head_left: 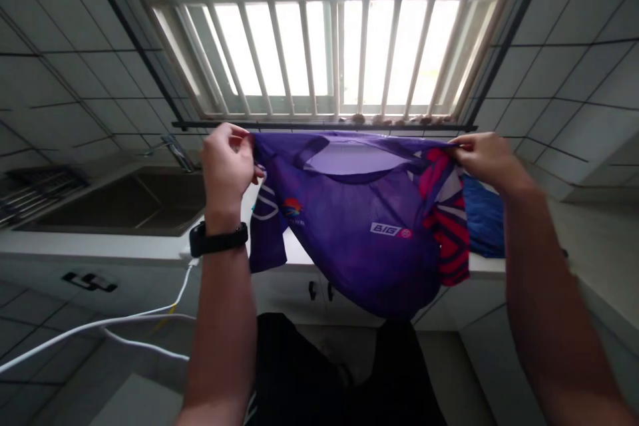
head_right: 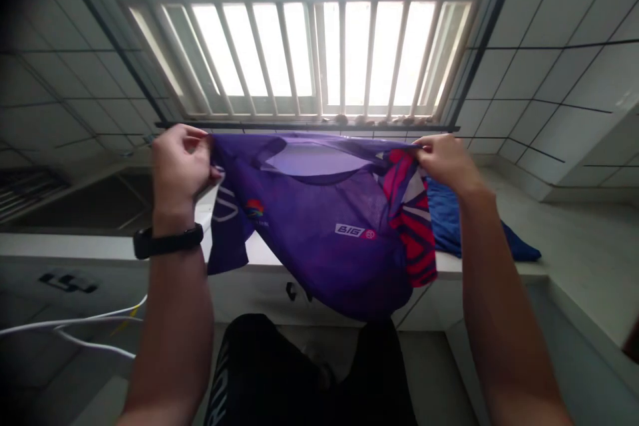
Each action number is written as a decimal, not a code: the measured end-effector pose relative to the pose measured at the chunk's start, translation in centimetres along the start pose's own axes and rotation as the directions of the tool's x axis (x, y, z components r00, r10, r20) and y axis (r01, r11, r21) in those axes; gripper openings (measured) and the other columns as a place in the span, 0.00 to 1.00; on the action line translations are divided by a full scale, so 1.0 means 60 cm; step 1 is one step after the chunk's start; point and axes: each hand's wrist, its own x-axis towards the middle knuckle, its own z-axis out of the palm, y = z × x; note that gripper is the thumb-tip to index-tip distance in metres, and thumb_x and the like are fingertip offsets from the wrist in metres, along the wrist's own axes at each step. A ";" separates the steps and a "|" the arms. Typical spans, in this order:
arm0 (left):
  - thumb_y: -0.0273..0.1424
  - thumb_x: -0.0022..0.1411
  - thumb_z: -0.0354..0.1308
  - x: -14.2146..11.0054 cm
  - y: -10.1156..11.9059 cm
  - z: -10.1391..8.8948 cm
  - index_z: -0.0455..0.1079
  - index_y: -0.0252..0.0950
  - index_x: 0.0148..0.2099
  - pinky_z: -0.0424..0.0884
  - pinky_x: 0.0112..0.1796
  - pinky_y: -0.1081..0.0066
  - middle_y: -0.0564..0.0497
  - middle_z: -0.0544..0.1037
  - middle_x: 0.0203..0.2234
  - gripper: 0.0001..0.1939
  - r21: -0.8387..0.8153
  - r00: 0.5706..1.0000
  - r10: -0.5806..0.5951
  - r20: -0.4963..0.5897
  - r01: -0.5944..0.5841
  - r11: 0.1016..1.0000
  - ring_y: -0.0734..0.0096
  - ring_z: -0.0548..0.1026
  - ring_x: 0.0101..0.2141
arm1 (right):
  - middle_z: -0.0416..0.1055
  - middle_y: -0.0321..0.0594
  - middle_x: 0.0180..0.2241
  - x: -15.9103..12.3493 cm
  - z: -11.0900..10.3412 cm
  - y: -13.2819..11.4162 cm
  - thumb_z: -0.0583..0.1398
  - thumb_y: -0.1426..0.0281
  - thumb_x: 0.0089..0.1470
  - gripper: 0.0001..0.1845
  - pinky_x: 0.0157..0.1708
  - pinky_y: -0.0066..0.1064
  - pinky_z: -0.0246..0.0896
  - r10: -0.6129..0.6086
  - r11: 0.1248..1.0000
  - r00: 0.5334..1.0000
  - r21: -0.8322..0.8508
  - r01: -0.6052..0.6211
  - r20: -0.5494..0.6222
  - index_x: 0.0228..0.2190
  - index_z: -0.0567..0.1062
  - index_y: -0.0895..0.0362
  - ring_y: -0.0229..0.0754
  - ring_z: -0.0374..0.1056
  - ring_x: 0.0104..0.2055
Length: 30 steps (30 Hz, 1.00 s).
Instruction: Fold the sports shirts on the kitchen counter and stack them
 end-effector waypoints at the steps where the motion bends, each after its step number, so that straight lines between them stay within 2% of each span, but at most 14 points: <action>1: 0.37 0.74 0.52 0.009 -0.004 0.017 0.70 0.36 0.52 0.71 0.28 0.72 0.51 0.80 0.33 0.12 -0.014 0.995 -0.034 0.098 0.036 0.999 0.69 0.79 0.30 | 0.80 0.47 0.32 0.012 0.011 0.006 0.64 0.70 0.54 0.10 0.47 0.43 0.70 0.064 0.997 0.995 -0.035 -0.061 0.072 0.39 0.83 0.53 0.52 0.76 0.42; 3: 0.32 0.75 0.50 0.024 -0.006 0.058 0.68 0.32 0.53 0.73 0.29 0.72 0.52 0.78 0.29 0.11 -0.044 0.963 -0.073 0.258 0.087 0.995 0.73 0.77 0.25 | 0.80 0.47 0.29 0.035 0.040 0.014 0.59 0.75 0.56 0.14 0.41 0.40 0.71 0.205 0.977 0.956 -0.100 -0.188 0.210 0.42 0.82 0.63 0.47 0.76 0.33; 5: 0.27 0.75 0.48 0.035 -0.004 0.102 0.67 0.29 0.53 0.77 0.35 0.71 0.48 0.80 0.35 0.11 -0.071 0.937 -0.088 0.338 0.119 0.990 0.73 0.80 0.29 | 0.80 0.49 0.30 0.053 0.072 0.016 0.57 0.78 0.57 0.18 0.41 0.38 0.72 0.292 0.953 0.928 -0.153 -0.261 0.234 0.46 0.81 0.66 0.48 0.78 0.34; 7: 0.24 0.72 0.52 0.041 -0.006 0.145 0.69 0.29 0.54 0.76 0.46 0.68 0.41 0.81 0.46 0.11 -0.081 0.924 -0.050 0.380 0.087 0.993 0.67 0.82 0.43 | 0.81 0.56 0.42 0.063 0.105 0.013 0.57 0.78 0.57 0.23 0.50 0.39 0.71 0.267 0.949 0.956 -0.207 -0.239 0.122 0.53 0.79 0.67 0.53 0.79 0.47; 9: 0.24 0.66 0.60 0.040 -0.018 0.183 0.68 0.31 0.60 0.69 0.59 0.66 0.36 0.74 0.60 0.20 -0.100 0.885 0.076 0.460 -0.034 0.994 0.60 0.74 0.60 | 0.72 0.61 0.60 0.060 0.138 0.009 0.59 0.76 0.57 0.32 0.62 0.40 0.63 0.163 0.954 0.985 -0.261 -0.145 0.048 0.63 0.70 0.68 0.56 0.68 0.64; 11: 0.27 0.60 0.65 0.028 -0.041 0.211 0.62 0.34 0.69 0.59 0.66 0.64 0.34 0.59 0.71 0.36 -0.137 0.788 0.225 0.573 -0.179 0.974 0.56 0.61 0.70 | 0.56 0.60 0.71 0.041 0.172 0.008 0.60 0.74 0.59 0.40 0.69 0.39 0.52 0.066 0.957 0.990 -0.288 -0.027 0.126 0.70 0.59 0.67 0.55 0.53 0.73; 12: 0.28 0.58 0.66 0.017 -0.056 0.221 0.58 0.35 0.71 0.57 0.67 0.62 0.34 0.53 0.74 0.41 -0.138 0.745 0.262 0.613 -0.225 0.964 0.54 0.56 0.72 | 0.53 0.58 0.73 0.025 0.189 0.009 0.60 0.73 0.60 0.41 0.70 0.38 0.49 0.040 0.956 0.978 -0.292 0.022 0.206 0.71 0.57 0.65 0.54 0.50 0.74; 14: 0.31 0.58 0.66 -0.013 -0.087 0.231 0.58 0.36 0.72 0.55 0.68 0.59 0.35 0.54 0.74 0.42 -0.083 0.695 0.261 0.670 -0.279 0.957 0.51 0.55 0.72 | 0.59 0.56 0.70 -0.015 0.222 0.017 0.58 0.72 0.63 0.35 0.69 0.37 0.51 0.026 0.948 0.923 -0.302 0.099 0.385 0.69 0.62 0.63 0.53 0.56 0.72; 17: 0.31 0.63 0.60 -0.071 -0.124 0.226 0.71 0.34 0.63 0.63 0.64 0.58 0.36 0.74 0.61 0.26 0.044 0.634 0.196 0.748 -0.342 0.939 0.51 0.70 0.63 | 0.71 0.56 0.62 -0.079 0.264 0.037 0.57 0.67 0.65 0.26 0.63 0.37 0.60 0.114 0.928 0.786 -0.348 0.134 0.607 0.62 0.72 0.61 0.54 0.69 0.63; 19: 0.30 0.65 0.58 -0.107 -0.139 0.217 0.76 0.35 0.56 0.69 0.59 0.58 0.37 0.79 0.53 0.18 0.157 0.657 0.127 0.743 -0.356 0.921 0.51 0.76 0.56 | 0.71 0.55 0.62 -0.107 0.284 0.052 0.56 0.63 0.66 0.26 0.61 0.38 0.62 0.164 0.912 0.750 -0.388 0.132 0.641 0.61 0.74 0.59 0.54 0.70 0.61; 21: 0.31 0.66 0.57 -0.134 -0.149 0.210 0.78 0.36 0.52 0.72 0.55 0.58 0.37 0.79 0.50 0.15 0.268 0.717 0.069 0.694 -0.346 0.899 0.50 0.77 0.53 | 0.68 0.55 0.65 -0.115 0.299 0.066 0.55 0.60 0.68 0.28 0.63 0.39 0.59 0.175 0.898 0.761 -0.417 0.136 0.625 0.63 0.72 0.58 0.55 0.66 0.65; 23: 0.32 0.67 0.55 -0.149 -0.155 0.208 0.79 0.38 0.49 0.73 0.51 0.60 0.38 0.79 0.48 0.14 0.328 0.749 0.019 0.662 -0.312 0.891 0.51 0.78 0.51 | 0.63 0.55 0.68 -0.107 0.308 0.077 0.52 0.59 0.69 0.30 0.67 0.41 0.54 0.183 0.888 0.769 -0.439 0.139 0.613 0.66 0.69 0.58 0.54 0.60 0.70; 26: 0.31 0.67 0.55 -0.157 -0.160 0.217 0.80 0.38 0.44 0.74 0.49 0.63 0.40 0.81 0.43 0.12 0.297 0.723 -0.026 0.690 -0.250 0.921 0.55 0.79 0.46 | 0.55 0.57 0.72 -0.075 0.314 0.084 0.50 0.58 0.70 0.33 0.69 0.45 0.49 0.234 0.873 0.767 -0.477 0.105 0.597 0.69 0.64 0.60 0.55 0.52 0.74; 30: 0.30 0.64 0.58 -0.167 -0.157 0.239 0.80 0.37 0.48 0.72 0.54 0.61 0.40 0.82 0.46 0.14 0.163 0.714 0.057 0.698 -0.235 0.958 0.54 0.79 0.49 | 0.44 0.54 0.75 -0.036 0.314 0.076 0.47 0.57 0.72 0.34 0.69 0.61 0.45 0.303 0.862 0.782 -0.506 0.018 0.545 0.72 0.57 0.57 0.59 0.41 0.77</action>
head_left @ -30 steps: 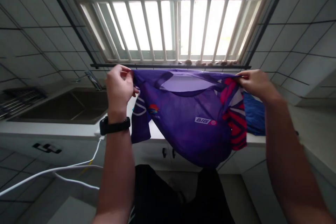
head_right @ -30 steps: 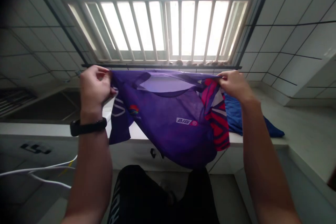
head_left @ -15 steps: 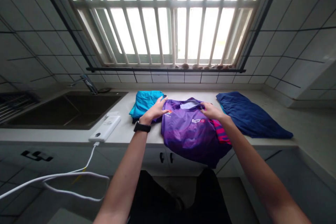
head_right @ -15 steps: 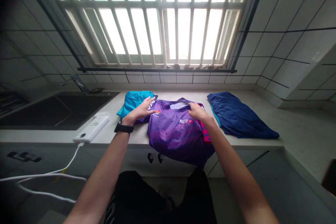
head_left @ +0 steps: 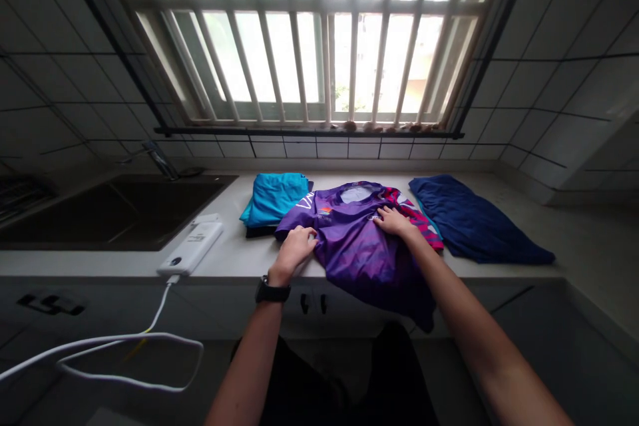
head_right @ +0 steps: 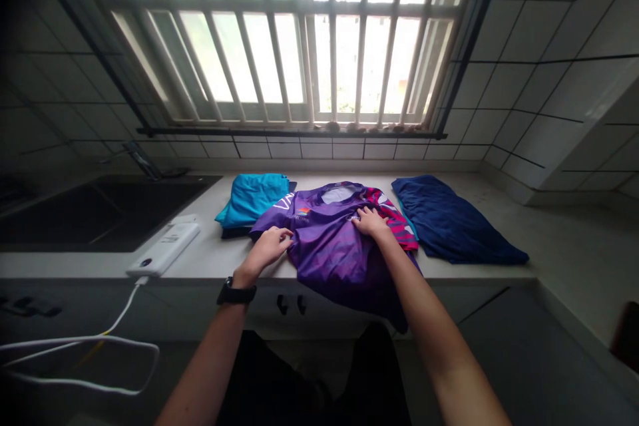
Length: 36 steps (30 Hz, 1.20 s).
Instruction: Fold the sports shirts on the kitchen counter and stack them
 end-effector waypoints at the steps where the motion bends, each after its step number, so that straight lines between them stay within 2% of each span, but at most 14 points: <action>1: 0.29 0.64 0.58 0.000 0.003 0.006 0.80 0.36 0.51 0.71 0.56 0.60 0.40 0.82 0.48 0.16 -0.031 0.999 0.032 -0.009 -0.033 0.999 0.53 0.78 0.50 | 0.42 0.54 0.76 0.000 -0.005 -0.003 0.46 0.57 0.71 0.34 0.69 0.65 0.43 0.027 1.000 1.000 0.008 -0.027 -0.012 0.72 0.56 0.57 0.61 0.39 0.77; 4: 0.22 0.63 0.53 -0.009 0.007 0.021 0.75 0.38 0.59 0.70 0.58 0.63 0.42 0.79 0.55 0.24 -0.161 0.992 0.124 -0.012 -0.124 0.979 0.58 0.77 0.54 | 0.42 0.54 0.76 -0.028 -0.008 -0.014 0.50 0.60 0.70 0.34 0.69 0.65 0.43 0.024 0.999 0.994 0.026 -0.022 -0.104 0.72 0.57 0.58 0.61 0.39 0.77; 8: 0.23 0.64 0.54 -0.030 0.000 0.031 0.76 0.36 0.57 0.71 0.57 0.59 0.39 0.80 0.52 0.20 -0.076 0.994 0.014 -0.104 -0.022 0.997 0.53 0.77 0.54 | 0.61 0.51 0.70 -0.123 0.021 -0.016 0.55 0.62 0.68 0.30 0.70 0.41 0.52 -0.226 0.965 0.963 0.099 0.241 -0.146 0.66 0.68 0.57 0.51 0.56 0.72; 10: 0.30 0.63 0.60 -0.035 0.003 0.032 0.77 0.35 0.55 0.71 0.56 0.56 0.37 0.79 0.51 0.18 -0.006 0.985 -0.056 -0.165 0.056 0.998 0.48 0.76 0.53 | 0.61 0.51 0.70 -0.171 0.045 -0.014 0.57 0.58 0.66 0.31 0.70 0.43 0.53 -0.220 0.967 0.973 0.113 0.227 -0.076 0.65 0.70 0.57 0.53 0.57 0.72; 12: 0.34 0.59 0.65 -0.033 0.013 0.032 0.78 0.35 0.53 0.70 0.56 0.56 0.37 0.79 0.51 0.19 -0.032 0.984 -0.055 -0.168 0.050 0.998 0.46 0.76 0.53 | 0.55 0.49 0.73 -0.200 0.067 -0.015 0.57 0.56 0.66 0.33 0.70 0.51 0.51 -0.155 0.984 0.988 0.091 0.156 -0.023 0.68 0.67 0.54 0.55 0.51 0.74; 15: 0.38 0.58 0.67 -0.018 0.037 0.037 0.79 0.36 0.46 0.72 0.54 0.57 0.40 0.82 0.46 0.16 -0.273 0.997 -0.015 -0.071 -0.005 0.962 0.48 0.78 0.49 | 0.46 0.45 0.75 -0.204 0.083 -0.022 0.53 0.56 0.69 0.35 0.70 0.60 0.46 -0.103 0.994 0.994 0.046 0.104 -0.024 0.72 0.59 0.52 0.56 0.43 0.77; 17: 0.43 0.60 0.66 -0.005 0.056 0.045 0.78 0.37 0.49 0.74 0.52 0.59 0.43 0.83 0.44 0.19 -0.541 1.000 -0.007 0.005 0.008 0.841 0.51 0.79 0.47 | 0.44 0.44 0.76 -0.187 0.082 -0.026 0.51 0.56 0.70 0.35 0.71 0.60 0.45 -0.108 0.993 0.994 0.034 0.109 -0.033 0.72 0.57 0.53 0.56 0.41 0.77; 20: 0.48 0.66 0.60 0.010 0.080 0.057 0.71 0.37 0.58 0.76 0.50 0.61 0.42 0.81 0.48 0.25 -0.884 0.998 -0.014 0.053 0.053 0.465 0.57 0.80 0.49 | 0.44 0.45 0.76 -0.152 0.071 -0.027 0.51 0.58 0.70 0.33 0.71 0.59 0.45 -0.112 0.993 0.993 0.032 0.114 -0.039 0.72 0.58 0.53 0.55 0.41 0.77; 22: 0.48 0.70 0.56 0.016 0.090 0.060 0.68 0.36 0.60 0.77 0.48 0.63 0.42 0.81 0.47 0.26 -0.976 0.996 -0.002 0.087 0.085 0.200 0.62 0.81 0.45 | 0.45 0.45 0.76 -0.132 0.065 -0.024 0.50 0.61 0.71 0.31 0.70 0.60 0.46 -0.122 0.991 0.991 0.047 0.124 -0.048 0.71 0.59 0.53 0.54 0.41 0.77; 24: 0.45 0.68 0.60 0.017 0.094 0.054 0.66 0.36 0.61 0.79 0.44 0.65 0.46 0.81 0.40 0.26 -0.991 0.993 0.015 0.121 0.119 0.067 0.69 0.81 0.36 | 0.45 0.45 0.76 -0.118 0.062 -0.019 0.49 0.63 0.71 0.30 0.70 0.61 0.45 -0.145 0.987 0.988 0.069 0.148 -0.049 0.71 0.60 0.52 0.55 0.40 0.77; 26: 0.37 0.60 0.70 0.013 0.094 0.043 0.64 0.37 0.64 0.78 0.40 0.69 0.52 0.79 0.34 0.33 -0.987 0.989 0.027 0.148 0.145 0.069 0.74 0.79 0.30 | 0.45 0.46 0.76 -0.112 0.061 -0.013 0.50 0.64 0.70 0.30 0.70 0.62 0.44 -0.179 0.979 0.983 0.094 0.183 -0.050 0.71 0.60 0.52 0.55 0.40 0.77; 29: 0.28 0.50 0.75 0.002 0.090 0.026 0.64 0.39 0.66 0.77 0.43 0.69 0.53 0.79 0.35 0.43 -0.972 0.978 0.131 0.165 0.139 0.188 0.71 0.80 0.36 | 0.48 0.48 0.75 -0.121 0.060 -0.008 0.52 0.65 0.69 0.31 0.70 0.63 0.44 -0.208 0.966 0.975 0.137 0.218 -0.080 0.71 0.60 0.52 0.55 0.42 0.77; 33: 0.27 0.48 0.75 -0.004 0.084 0.026 0.78 0.37 0.53 0.75 0.48 0.66 0.47 0.82 0.45 0.28 -0.911 0.929 0.323 0.181 0.035 0.411 0.62 0.79 0.46 | 0.59 0.51 0.71 -0.167 0.065 -0.020 0.56 0.64 0.67 0.26 0.71 0.63 0.40 -0.241 0.951 0.952 0.148 0.271 -0.189 0.65 0.70 0.52 0.57 0.50 0.74; 36: 0.27 0.51 0.72 0.005 0.084 0.037 0.81 0.34 0.49 0.74 0.45 0.68 0.46 0.84 0.42 0.20 -0.898 0.927 0.305 0.217 0.067 0.435 0.64 0.79 0.41 | 0.65 0.52 0.67 -0.209 0.079 -0.045 0.65 0.60 0.60 0.28 0.70 0.61 0.42 -0.323 0.933 0.925 0.093 0.347 -0.200 0.59 0.75 0.53 0.60 0.55 0.71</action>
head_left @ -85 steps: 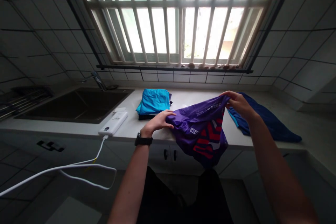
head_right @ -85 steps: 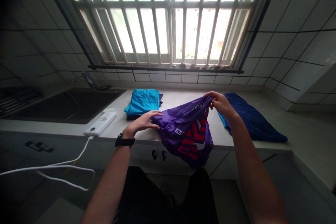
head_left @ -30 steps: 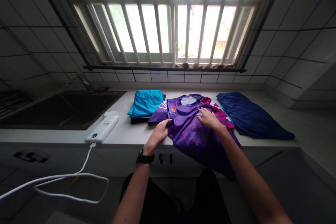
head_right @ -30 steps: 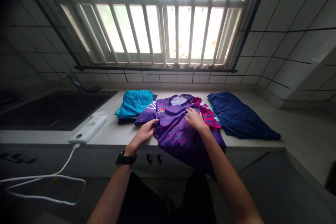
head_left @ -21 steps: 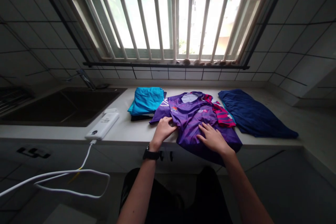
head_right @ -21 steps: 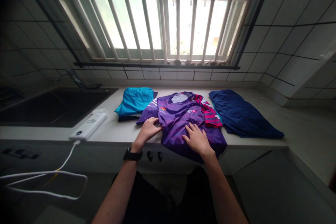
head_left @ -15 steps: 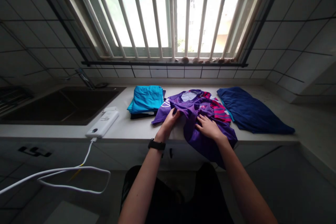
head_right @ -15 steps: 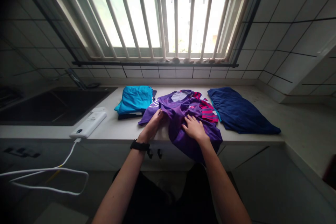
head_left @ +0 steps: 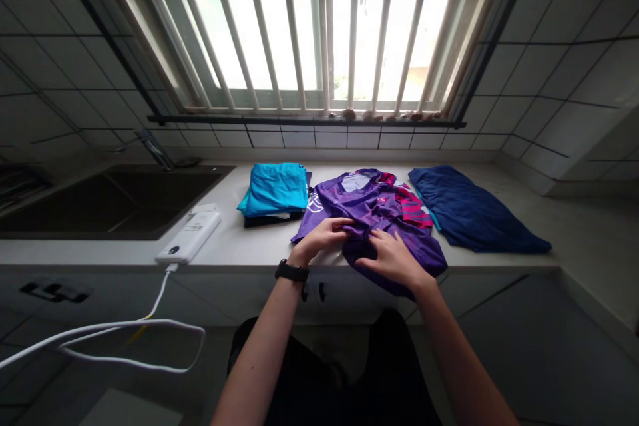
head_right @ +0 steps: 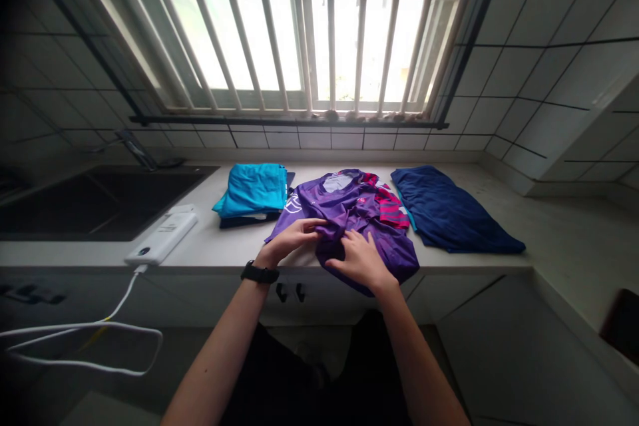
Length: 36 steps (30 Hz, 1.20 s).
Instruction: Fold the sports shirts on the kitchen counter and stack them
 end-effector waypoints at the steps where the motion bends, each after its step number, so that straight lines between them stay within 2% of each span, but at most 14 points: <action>1: 0.26 0.51 0.71 0.004 -0.001 -0.001 0.81 0.33 0.50 0.73 0.43 0.69 0.47 0.84 0.39 0.22 -0.045 0.999 -0.007 -0.040 0.005 0.999 0.67 0.79 0.39 | 0.64 0.53 0.67 -0.009 0.005 -0.011 0.69 0.62 0.55 0.32 0.69 0.61 0.45 0.005 1.000 1.000 -0.030 -0.005 0.011 0.59 0.74 0.53 0.61 0.56 0.71; 4: 0.22 0.53 0.68 0.013 0.007 -0.011 0.78 0.31 0.53 0.73 0.37 0.74 0.51 0.81 0.32 0.23 -0.243 0.972 -0.040 -0.230 -0.017 0.970 0.75 0.76 0.31 | 0.67 0.54 0.65 -0.023 0.015 -0.029 0.72 0.73 0.49 0.36 0.63 0.52 0.59 0.040 0.994 0.999 -0.102 -0.040 -0.005 0.59 0.74 0.55 0.60 0.62 0.67; 8: 0.19 0.56 0.61 0.014 0.042 -0.040 0.75 0.32 0.57 0.72 0.32 0.78 0.52 0.80 0.30 0.25 -0.427 0.914 -0.106 -0.390 -0.077 0.901 0.79 0.74 0.26 | 0.80 0.45 0.45 -0.015 -0.002 -0.018 0.63 0.74 0.61 0.10 0.48 0.34 0.67 -0.028 0.997 0.996 0.066 0.034 -0.085 0.43 0.82 0.54 0.49 0.76 0.49; 10: 0.18 0.57 0.59 0.011 0.059 -0.053 0.74 0.33 0.59 0.72 0.31 0.79 0.51 0.80 0.31 0.27 -0.455 0.906 -0.124 -0.406 -0.082 0.887 0.79 0.74 0.26 | 0.82 0.44 0.40 -0.003 -0.019 -0.004 0.58 0.71 0.65 0.11 0.44 0.32 0.67 0.056 0.977 0.973 0.214 -0.007 -0.224 0.40 0.83 0.55 0.47 0.77 0.43; 12: 0.18 0.58 0.58 0.007 0.070 -0.060 0.71 0.34 0.63 0.71 0.30 0.79 0.51 0.80 0.33 0.30 -0.438 0.873 -0.142 -0.467 -0.089 0.894 0.80 0.74 0.26 | 0.82 0.46 0.41 0.010 -0.034 0.012 0.56 0.69 0.66 0.15 0.46 0.35 0.68 0.217 0.942 0.899 0.323 -0.091 -0.380 0.45 0.82 0.56 0.48 0.78 0.43; 14: 0.19 0.57 0.60 0.000 0.072 -0.062 0.66 0.37 0.68 0.72 0.32 0.79 0.51 0.80 0.37 0.35 -0.367 0.838 -0.132 -0.529 -0.086 0.926 0.79 0.75 0.28 | 0.82 0.48 0.45 0.019 -0.041 0.028 0.56 0.70 0.65 0.17 0.51 0.38 0.68 0.308 0.924 0.846 0.350 -0.157 -0.436 0.49 0.81 0.57 0.50 0.77 0.47; 15: 0.20 0.56 0.62 -0.004 0.070 -0.062 0.63 0.39 0.69 0.74 0.35 0.77 0.50 0.79 0.40 0.38 -0.314 0.835 -0.109 -0.539 -0.080 0.946 0.78 0.76 0.31 | 0.81 0.50 0.48 0.020 -0.042 0.035 0.57 0.71 0.64 0.18 0.54 0.39 0.67 0.302 0.929 0.852 0.334 -0.162 -0.427 0.51 0.80 0.58 0.50 0.76 0.50; 19: 0.25 0.48 0.73 -0.025 0.050 -0.066 0.64 0.40 0.68 0.75 0.48 0.67 0.44 0.77 0.52 0.45 -0.051 0.901 -0.031 -0.432 0.010 0.999 0.65 0.79 0.46 | 0.74 0.51 0.57 -0.003 -0.023 0.042 0.60 0.68 0.62 0.23 0.60 0.42 0.64 0.160 0.968 0.942 0.236 -0.091 -0.296 0.57 0.76 0.57 0.52 0.71 0.60; 22: 0.31 0.41 0.78 -0.039 0.027 -0.073 0.69 0.35 0.61 0.77 0.42 0.64 0.44 0.80 0.42 0.44 0.154 0.903 -0.111 -0.416 0.190 0.970 0.57 0.79 0.44 | 0.70 0.52 0.61 -0.028 -0.001 0.024 0.66 0.62 0.59 0.30 0.62 0.45 0.63 0.124 0.982 0.983 0.155 -0.103 -0.134 0.62 0.72 0.54 0.54 0.67 0.64; 25: 0.38 0.38 0.79 -0.048 0.008 -0.068 0.71 0.34 0.58 0.77 0.37 0.62 0.49 0.79 0.33 0.44 0.331 0.909 -0.164 -0.384 0.301 0.894 0.56 0.79 0.37 | 0.64 0.54 0.66 -0.038 0.012 0.000 0.70 0.65 0.55 0.34 0.63 0.48 0.62 0.156 0.987 0.986 0.041 -0.154 -0.051 0.62 0.72 0.53 0.58 0.61 0.68; 27: 0.42 0.39 0.77 -0.051 0.000 -0.055 0.71 0.35 0.60 0.77 0.39 0.61 0.48 0.80 0.35 0.45 0.412 0.951 -0.140 -0.277 0.249 0.877 0.56 0.79 0.38 | 0.65 0.53 0.65 -0.036 0.014 -0.010 0.69 0.70 0.56 0.30 0.62 0.47 0.63 0.150 0.989 0.987 0.007 -0.150 -0.058 0.59 0.75 0.52 0.56 0.62 0.67; 30: 0.41 0.40 0.75 -0.047 -0.010 -0.030 0.72 0.38 0.61 0.76 0.46 0.61 0.45 0.81 0.47 0.44 0.453 0.983 0.005 -0.185 0.081 0.888 0.55 0.79 0.45 | 0.74 0.45 0.57 -0.029 0.008 -0.015 0.64 0.73 0.61 0.15 0.58 0.38 0.66 0.105 0.993 0.992 0.070 -0.100 -0.068 0.50 0.82 0.52 0.48 0.71 0.58; 32: 0.40 0.41 0.72 -0.040 -0.015 -0.017 0.75 0.37 0.57 0.75 0.49 0.60 0.44 0.81 0.49 0.38 0.440 0.972 0.090 -0.216 0.014 0.898 0.55 0.78 0.47 | 0.77 0.41 0.51 -0.025 0.003 -0.012 0.62 0.73 0.65 0.11 0.56 0.34 0.66 0.087 0.988 0.991 0.135 -0.073 -0.100 0.44 0.84 0.52 0.44 0.74 0.53; 36: 0.39 0.44 0.67 -0.036 -0.011 -0.015 0.80 0.33 0.42 0.76 0.43 0.61 0.43 0.83 0.39 0.23 0.341 0.919 0.121 -0.376 0.016 0.940 0.56 0.79 0.40 | 0.78 0.41 0.50 -0.021 -0.007 0.003 0.60 0.71 0.67 0.12 0.57 0.33 0.65 0.110 0.972 0.961 0.228 -0.051 -0.255 0.44 0.85 0.53 0.43 0.73 0.53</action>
